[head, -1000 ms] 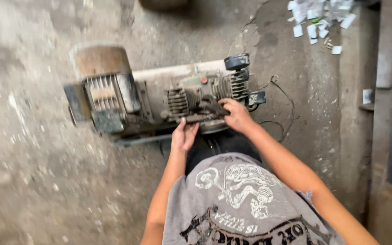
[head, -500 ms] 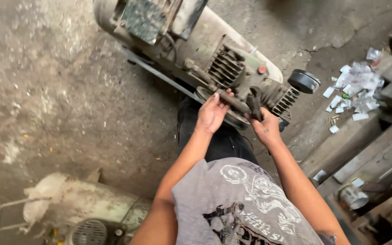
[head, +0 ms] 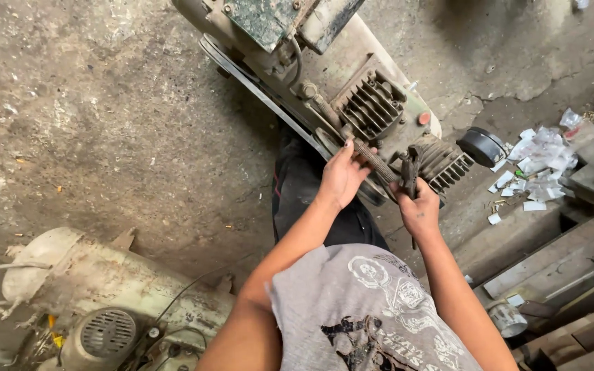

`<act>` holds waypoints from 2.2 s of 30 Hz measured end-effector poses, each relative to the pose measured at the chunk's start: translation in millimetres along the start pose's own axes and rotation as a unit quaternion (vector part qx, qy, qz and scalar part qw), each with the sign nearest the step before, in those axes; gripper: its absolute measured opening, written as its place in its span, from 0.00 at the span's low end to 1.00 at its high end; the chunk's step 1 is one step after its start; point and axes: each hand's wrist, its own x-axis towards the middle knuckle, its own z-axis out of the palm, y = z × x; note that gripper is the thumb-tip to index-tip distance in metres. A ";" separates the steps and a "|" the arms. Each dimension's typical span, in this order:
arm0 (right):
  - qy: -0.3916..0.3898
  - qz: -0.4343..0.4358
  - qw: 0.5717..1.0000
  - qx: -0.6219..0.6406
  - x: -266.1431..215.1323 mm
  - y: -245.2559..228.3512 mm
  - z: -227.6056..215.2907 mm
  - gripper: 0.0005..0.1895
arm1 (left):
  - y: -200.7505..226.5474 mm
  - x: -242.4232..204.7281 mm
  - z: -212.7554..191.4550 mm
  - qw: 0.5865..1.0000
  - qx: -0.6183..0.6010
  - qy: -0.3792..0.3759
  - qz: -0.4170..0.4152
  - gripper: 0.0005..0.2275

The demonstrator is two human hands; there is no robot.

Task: Tightening and adjusting fittings on an air compressor using a wrench and hands.

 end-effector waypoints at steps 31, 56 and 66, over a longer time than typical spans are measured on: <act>-0.006 0.002 1.000 0.019 0.0 -2.3 -1.3 0.14 | 18.9 -4.9 19.3 0.992 0.107 0.052 0.029 0.13; -0.049 0.015 0.999 0.009 15.6 27.7 -11.1 0.16 | -15.0 -28.5 8.5 0.966 0.257 -0.010 -0.005 0.18; -0.031 0.015 0.999 0.032 15.9 20.0 -8.3 0.16 | -7.3 -0.5 -10.2 0.961 0.275 -0.016 -0.015 0.17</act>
